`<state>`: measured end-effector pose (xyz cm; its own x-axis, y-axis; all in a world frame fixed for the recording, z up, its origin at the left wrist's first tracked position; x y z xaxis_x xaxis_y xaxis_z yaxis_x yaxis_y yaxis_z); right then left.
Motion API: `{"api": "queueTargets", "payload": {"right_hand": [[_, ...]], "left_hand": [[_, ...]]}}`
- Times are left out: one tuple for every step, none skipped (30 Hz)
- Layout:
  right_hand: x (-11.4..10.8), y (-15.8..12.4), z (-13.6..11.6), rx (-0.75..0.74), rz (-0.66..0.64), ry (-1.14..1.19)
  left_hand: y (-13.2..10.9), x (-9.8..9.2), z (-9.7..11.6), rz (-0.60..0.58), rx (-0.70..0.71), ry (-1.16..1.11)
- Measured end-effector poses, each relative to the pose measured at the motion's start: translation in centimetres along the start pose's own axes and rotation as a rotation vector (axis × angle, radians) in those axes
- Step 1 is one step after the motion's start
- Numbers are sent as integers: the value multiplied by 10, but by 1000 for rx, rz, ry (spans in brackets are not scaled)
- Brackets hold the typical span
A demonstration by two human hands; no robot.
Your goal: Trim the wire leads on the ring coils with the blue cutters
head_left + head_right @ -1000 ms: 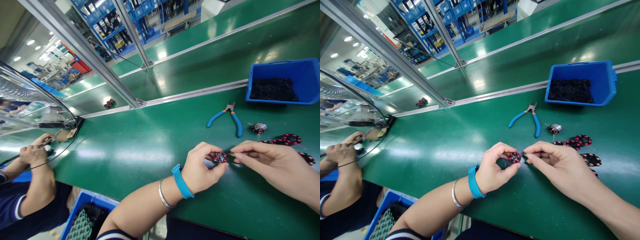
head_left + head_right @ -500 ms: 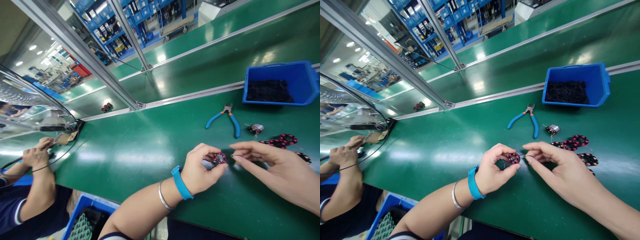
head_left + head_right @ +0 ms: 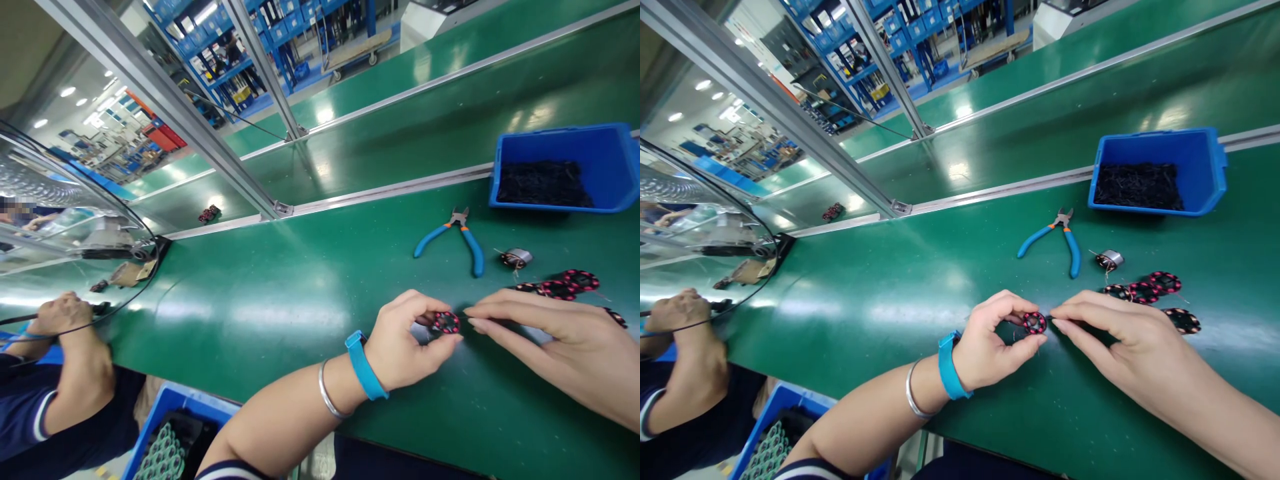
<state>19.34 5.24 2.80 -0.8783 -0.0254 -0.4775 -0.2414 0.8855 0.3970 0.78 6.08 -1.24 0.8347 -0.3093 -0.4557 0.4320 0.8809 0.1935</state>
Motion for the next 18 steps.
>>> {"api": "queueTargets", "payload": {"right_hand": [[0, 1, -3, -36, 15, -13], [0, 1, -6, -75, 30, -26], [0, 2, -9, -114, 46, -36], [1, 2, -12, -144, 57, -43], [2, 3, -13, -160, 66, -43], [3, 3, -12, -159, 61, -38], [5, 2, -10, -142, 50, -32], [8, 2, -8, -116, 34, -24], [11, 1, -5, -87, 17, -16], [13, 0, -2, -60, 0, -8], [15, -1, 0, -42, -16, 2], [17, -2, 1, -29, -33, 14], [18, -3, 1, -22, -47, 28], [18, -4, 1, -21, -60, 39], [18, -4, 1, -26, -67, 47], [19, -4, 0, -36, -73, 50], [18, -4, -2, -52, -72, 47], [19, -4, -4, -73, -70, 38]], "left_hand": [[0, 0, 1, -4, 13, 5], [1, 0, 3, -5, 28, 3], [1, -1, 4, -6, 44, -1], [1, -1, 5, -10, 53, -3], [1, 0, 5, -17, 56, -1], [1, 0, 5, -26, 52, 5], [0, 1, 5, -37, 42, 14], [0, 2, 4, -47, 34, 21], [0, 3, 4, -53, 31, 25], [-1, 3, 4, -56, 35, 27], [-1, 3, 5, -53, 43, 26], [-2, 3, 5, -49, 50, 25], [-2, 3, 6, -42, 59, 24], [-3, 3, 6, -34, 63, 25], [-3, 3, 6, -27, 65, 27], [-4, 3, 6, -22, 64, 31], [-4, 3, 6, -19, 62, 38], [-5, 4, 6, -21, 57, 48]]}}
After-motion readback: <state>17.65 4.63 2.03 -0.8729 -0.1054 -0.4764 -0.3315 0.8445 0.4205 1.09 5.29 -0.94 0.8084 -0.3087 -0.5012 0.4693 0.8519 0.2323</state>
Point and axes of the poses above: each hand's wrist, its own y-axis towards the middle knuckle, its own x-axis out of the palm, z = x × y, the point moved 7 cm from there along y, towards the middle knuckle, and after that the axes turned 4 degrees about y, right-handed, at the moved point
